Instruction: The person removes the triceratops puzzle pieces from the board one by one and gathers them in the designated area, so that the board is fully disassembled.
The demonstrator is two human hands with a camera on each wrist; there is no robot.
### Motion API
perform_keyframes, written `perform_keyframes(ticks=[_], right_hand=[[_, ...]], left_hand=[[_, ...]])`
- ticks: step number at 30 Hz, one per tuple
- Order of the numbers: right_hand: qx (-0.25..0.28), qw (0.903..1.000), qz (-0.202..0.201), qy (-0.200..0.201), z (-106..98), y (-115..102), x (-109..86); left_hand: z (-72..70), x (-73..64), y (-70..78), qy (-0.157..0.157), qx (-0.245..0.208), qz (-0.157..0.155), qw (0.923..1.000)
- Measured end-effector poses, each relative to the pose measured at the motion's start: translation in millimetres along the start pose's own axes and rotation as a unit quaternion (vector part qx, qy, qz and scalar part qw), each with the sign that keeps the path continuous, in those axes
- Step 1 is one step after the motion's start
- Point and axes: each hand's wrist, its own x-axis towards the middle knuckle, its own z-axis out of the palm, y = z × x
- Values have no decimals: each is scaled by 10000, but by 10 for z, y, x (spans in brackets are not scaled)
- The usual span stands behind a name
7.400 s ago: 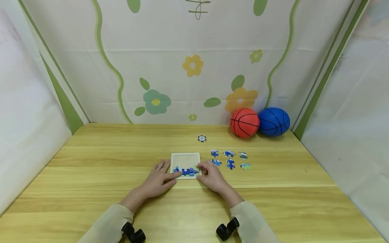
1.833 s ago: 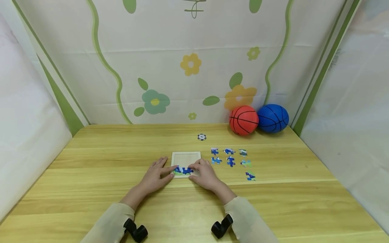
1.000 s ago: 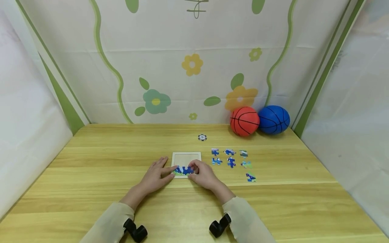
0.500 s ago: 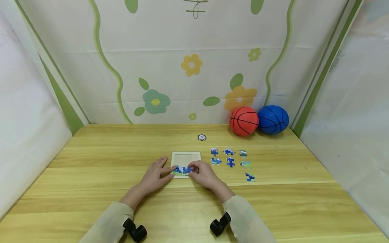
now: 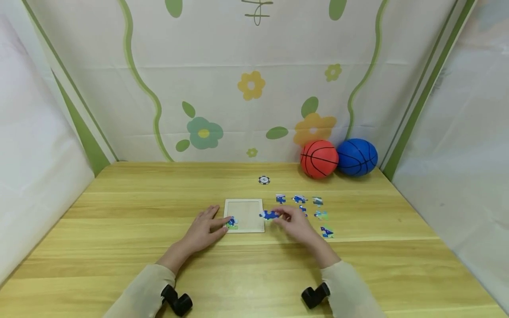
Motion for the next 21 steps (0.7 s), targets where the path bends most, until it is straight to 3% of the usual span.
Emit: perform_keyframes(ticks=[5, 11, 15, 21], right_hand=[[-206, 9990, -373, 161, -302, 137, -187], [-513, 9975, -393, 302, -552, 331, -370], [-506, 9972, -479, 280, -616, 457, -432], [-325, 9990, -190, 223, -612, 612, -477]], left_hand=[[-5, -2, -2, 10, 29, 13, 10000], [-14, -12, 4, 12, -12, -13, 10000], [-22, -23, 11, 17, -24, -1, 10000], [-14, -27, 8, 1, 3, -5, 10000]])
